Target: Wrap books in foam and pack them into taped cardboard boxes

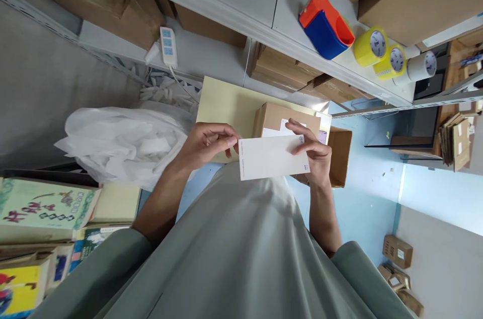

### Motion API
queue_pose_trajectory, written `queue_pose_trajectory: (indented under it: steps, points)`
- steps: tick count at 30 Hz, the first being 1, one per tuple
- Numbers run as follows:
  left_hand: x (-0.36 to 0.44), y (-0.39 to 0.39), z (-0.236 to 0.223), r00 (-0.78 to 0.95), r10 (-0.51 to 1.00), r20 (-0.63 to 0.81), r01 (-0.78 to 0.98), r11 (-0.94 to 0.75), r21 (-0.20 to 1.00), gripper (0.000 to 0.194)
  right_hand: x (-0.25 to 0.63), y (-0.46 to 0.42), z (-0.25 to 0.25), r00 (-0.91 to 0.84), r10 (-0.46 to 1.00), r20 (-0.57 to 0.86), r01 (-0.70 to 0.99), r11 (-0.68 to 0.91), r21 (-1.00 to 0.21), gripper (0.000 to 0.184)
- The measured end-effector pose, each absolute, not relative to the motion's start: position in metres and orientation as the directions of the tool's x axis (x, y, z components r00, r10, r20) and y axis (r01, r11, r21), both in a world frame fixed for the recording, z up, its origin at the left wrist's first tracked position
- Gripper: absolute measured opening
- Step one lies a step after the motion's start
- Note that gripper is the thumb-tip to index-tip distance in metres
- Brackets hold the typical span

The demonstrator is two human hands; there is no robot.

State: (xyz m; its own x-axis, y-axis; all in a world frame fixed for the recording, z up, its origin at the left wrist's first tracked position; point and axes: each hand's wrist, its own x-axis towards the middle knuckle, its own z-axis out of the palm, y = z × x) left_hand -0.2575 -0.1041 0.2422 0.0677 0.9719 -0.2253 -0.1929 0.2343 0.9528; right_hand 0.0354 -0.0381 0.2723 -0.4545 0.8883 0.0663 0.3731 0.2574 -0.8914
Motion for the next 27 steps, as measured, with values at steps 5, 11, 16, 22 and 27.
queue_pose_trajectory:
  steps: [5, 11, 16, 22, 27]
  points:
    - [-0.263, -0.104, 0.243, 0.09, 0.964, -0.249, -0.196, 0.262, 0.945, 0.033, 0.03, -0.038, 0.276, -0.47, 0.881, 0.049, 0.371, 0.248, -0.895, 0.046]
    - [-0.27, -0.103, 0.245, 0.18, 0.952, -0.248, -0.23, 0.286, 0.93, 0.03, 0.028, -0.039, 0.272, -0.499, 0.864, 0.069, 0.341, 0.269, -0.901, 0.046]
    - [-0.273, -0.102, 0.245, 0.229, 0.937, -0.263, -0.263, 0.32, 0.91, 0.033, 0.025, -0.036, 0.272, -0.497, 0.868, 0.021, 0.386, 0.243, -0.89, 0.044]
    - [-0.275, -0.103, 0.243, 0.246, 0.934, -0.26, -0.307, 0.33, 0.893, 0.041, 0.02, -0.034, 0.269, -0.517, 0.854, 0.061, 0.343, 0.272, -0.899, 0.038]
    - [-0.277, -0.104, 0.238, 0.231, 0.95, -0.209, -0.342, 0.28, 0.897, 0.04, 0.018, -0.028, 0.27, -0.543, 0.84, 0.024, 0.455, 0.318, -0.832, 0.034]
